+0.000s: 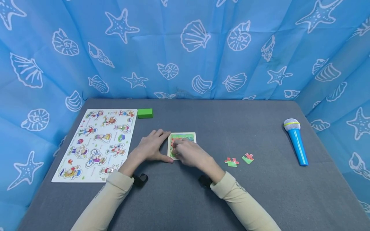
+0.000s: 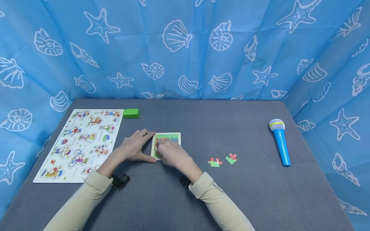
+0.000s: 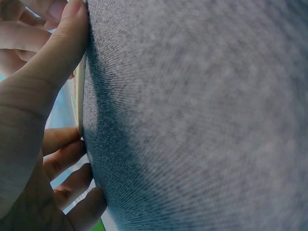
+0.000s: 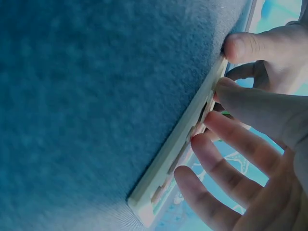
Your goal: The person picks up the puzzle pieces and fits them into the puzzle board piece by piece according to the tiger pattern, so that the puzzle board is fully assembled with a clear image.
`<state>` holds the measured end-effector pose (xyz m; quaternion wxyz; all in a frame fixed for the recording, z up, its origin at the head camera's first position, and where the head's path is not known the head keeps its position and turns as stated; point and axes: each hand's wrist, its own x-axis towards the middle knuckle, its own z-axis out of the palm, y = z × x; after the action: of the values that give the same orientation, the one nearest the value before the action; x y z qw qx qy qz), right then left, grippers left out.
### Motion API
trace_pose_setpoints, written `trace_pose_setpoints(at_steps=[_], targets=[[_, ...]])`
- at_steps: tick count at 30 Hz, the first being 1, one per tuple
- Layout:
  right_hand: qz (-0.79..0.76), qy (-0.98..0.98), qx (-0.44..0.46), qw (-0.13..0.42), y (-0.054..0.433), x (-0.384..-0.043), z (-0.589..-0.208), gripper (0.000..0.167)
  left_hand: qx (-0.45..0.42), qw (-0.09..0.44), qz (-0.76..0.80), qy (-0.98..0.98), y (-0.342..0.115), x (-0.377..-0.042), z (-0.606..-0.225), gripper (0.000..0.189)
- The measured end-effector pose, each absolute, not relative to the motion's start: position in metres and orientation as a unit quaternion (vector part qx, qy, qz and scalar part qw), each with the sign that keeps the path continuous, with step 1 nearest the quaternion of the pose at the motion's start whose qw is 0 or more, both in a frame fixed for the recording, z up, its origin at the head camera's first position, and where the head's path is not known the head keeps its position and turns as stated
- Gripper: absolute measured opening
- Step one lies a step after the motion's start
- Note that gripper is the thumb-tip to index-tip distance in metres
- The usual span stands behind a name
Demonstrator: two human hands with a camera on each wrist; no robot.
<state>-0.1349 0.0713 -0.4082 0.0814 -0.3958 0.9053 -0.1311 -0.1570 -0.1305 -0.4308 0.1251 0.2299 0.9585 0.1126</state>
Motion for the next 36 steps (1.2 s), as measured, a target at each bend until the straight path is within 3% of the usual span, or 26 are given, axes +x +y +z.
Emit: trace_pose_setpoints(at_steps=[21, 31, 36], targets=[[-0.115, 0.902, -0.399, 0.115, 0.076, -0.13, -0.412, 0.022, 0.227, 0.131, 0.113, 0.959, -0.132, -0.156, -0.433, 0.115], [-0.08, 0.902, -0.417, 0.076, 0.072, -0.122, -0.407, 0.015, 0.228, 0.132, 0.114, 0.958, -0.131, -0.155, -0.432, 0.116], [-0.087, 0.905, -0.406, 0.093, 0.07, -0.121, -0.403, 0.013, 0.229, 0.123, 0.115, 0.959, -0.132, -0.156, -0.432, 0.115]])
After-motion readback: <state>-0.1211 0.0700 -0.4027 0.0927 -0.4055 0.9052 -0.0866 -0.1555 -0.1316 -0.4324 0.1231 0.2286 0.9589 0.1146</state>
